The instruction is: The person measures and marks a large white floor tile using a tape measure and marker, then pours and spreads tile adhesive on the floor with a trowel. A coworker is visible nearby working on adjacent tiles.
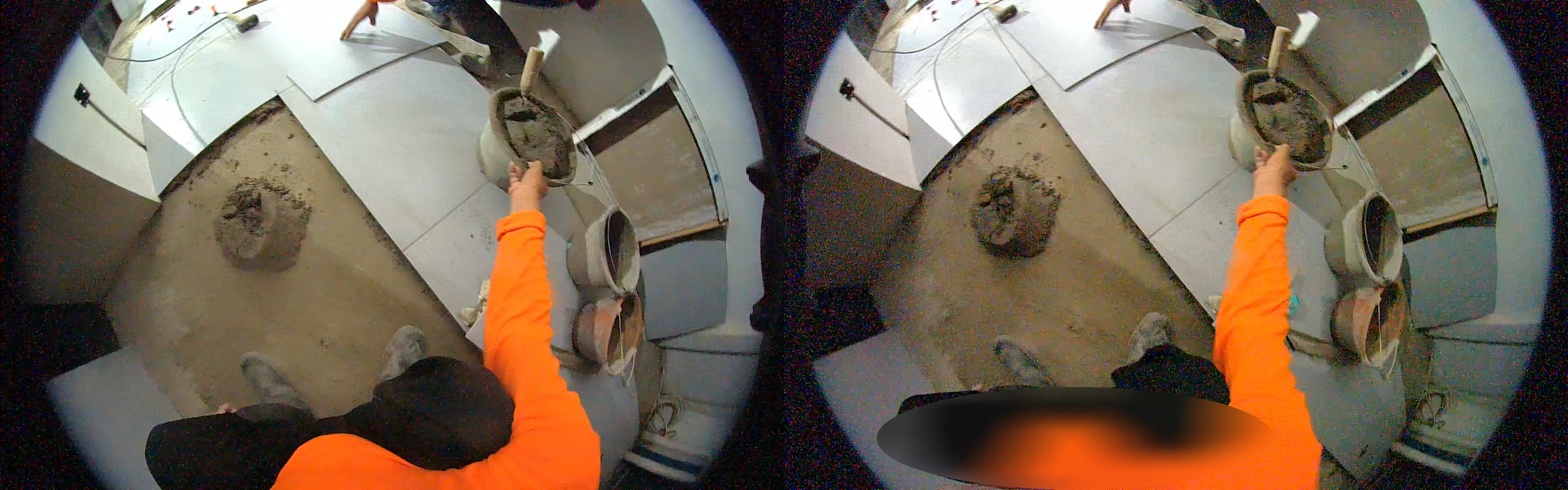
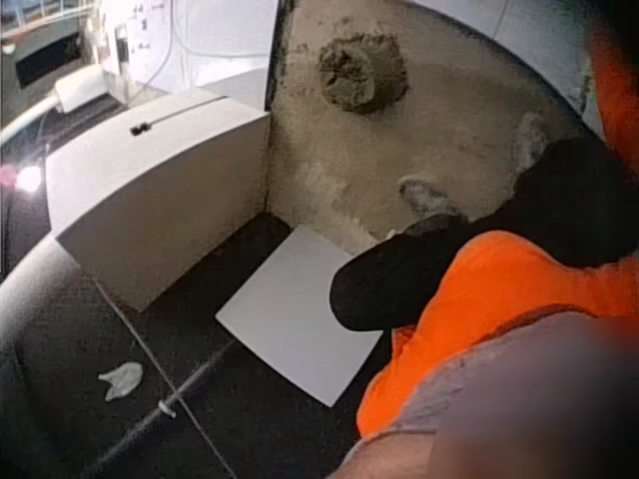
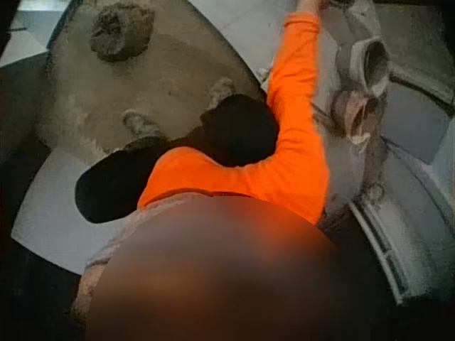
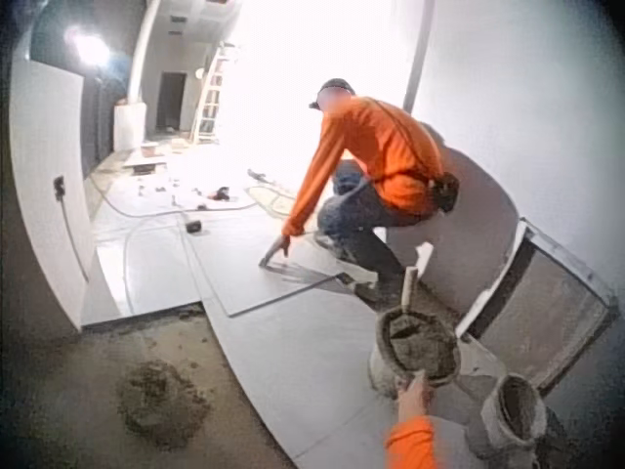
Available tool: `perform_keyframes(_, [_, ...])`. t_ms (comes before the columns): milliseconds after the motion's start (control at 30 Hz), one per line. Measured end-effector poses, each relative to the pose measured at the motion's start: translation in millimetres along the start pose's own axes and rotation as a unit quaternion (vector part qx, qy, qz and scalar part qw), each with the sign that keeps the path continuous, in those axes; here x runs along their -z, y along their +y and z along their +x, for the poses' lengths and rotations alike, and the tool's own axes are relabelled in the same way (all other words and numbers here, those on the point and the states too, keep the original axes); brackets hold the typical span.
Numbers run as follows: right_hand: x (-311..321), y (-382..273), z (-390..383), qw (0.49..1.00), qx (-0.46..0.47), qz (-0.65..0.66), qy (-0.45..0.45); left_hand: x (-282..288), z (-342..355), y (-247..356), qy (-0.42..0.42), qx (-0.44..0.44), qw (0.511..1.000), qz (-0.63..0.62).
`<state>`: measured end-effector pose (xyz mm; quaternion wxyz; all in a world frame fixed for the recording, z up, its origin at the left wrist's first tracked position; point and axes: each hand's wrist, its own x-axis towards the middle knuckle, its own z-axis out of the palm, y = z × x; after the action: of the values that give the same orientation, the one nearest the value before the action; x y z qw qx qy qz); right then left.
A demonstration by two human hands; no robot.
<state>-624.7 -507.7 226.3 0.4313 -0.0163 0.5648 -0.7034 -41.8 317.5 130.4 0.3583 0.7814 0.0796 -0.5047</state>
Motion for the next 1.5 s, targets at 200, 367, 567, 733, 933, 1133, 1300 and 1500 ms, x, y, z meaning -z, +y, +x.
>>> perform_keyframes(200, [46.9,2.1,-89.0,0.999,-0.038,0.01,0.017,9.8,43.0,-10.5,0.004,0.025,0.999,-0.031])
perform_keyframes(367, [131.9,10.1,-138.4,0.997,-0.044,-0.059,-0.035,-0.2,66.8,16.9,-0.092,-0.036,0.994,0.047])
perform_keyframes(567, [167.0,-38.1,-233.4,0.939,-0.099,-0.305,-0.12,-9.8,68.4,36.8,-0.083,-0.165,0.978,0.095])
perform_keyframes(733, [98.3,-99.4,-230.9,0.712,0.202,-0.63,-0.234,-50.9,41.4,73.7,-0.055,-0.241,0.885,0.395])
perform_keyframes(933, [-47.2,-36.9,-164.2,0.531,0.537,-0.607,-0.247,-111.5,9.8,146.8,-0.051,-0.252,0.917,0.305])
perform_keyframes(1133, [-98.2,-91.2,-278.0,0.587,0.6,-0.48,-0.255,-61.8,2.3,122.2,0.011,-0.185,0.958,0.217])
perform_keyframes(1300, [-136.6,-74.5,-395.0,0.565,0.346,-0.494,-0.563,-78.5,12.1,117.9,0.005,-0.269,0.939,0.213])
perform_keyframes(1500, [-124.3,84.4,-435.0,0.419,0.38,-0.502,-0.654,-118.7,13.0,164.4,-0.065,-0.367,0.888,0.27])
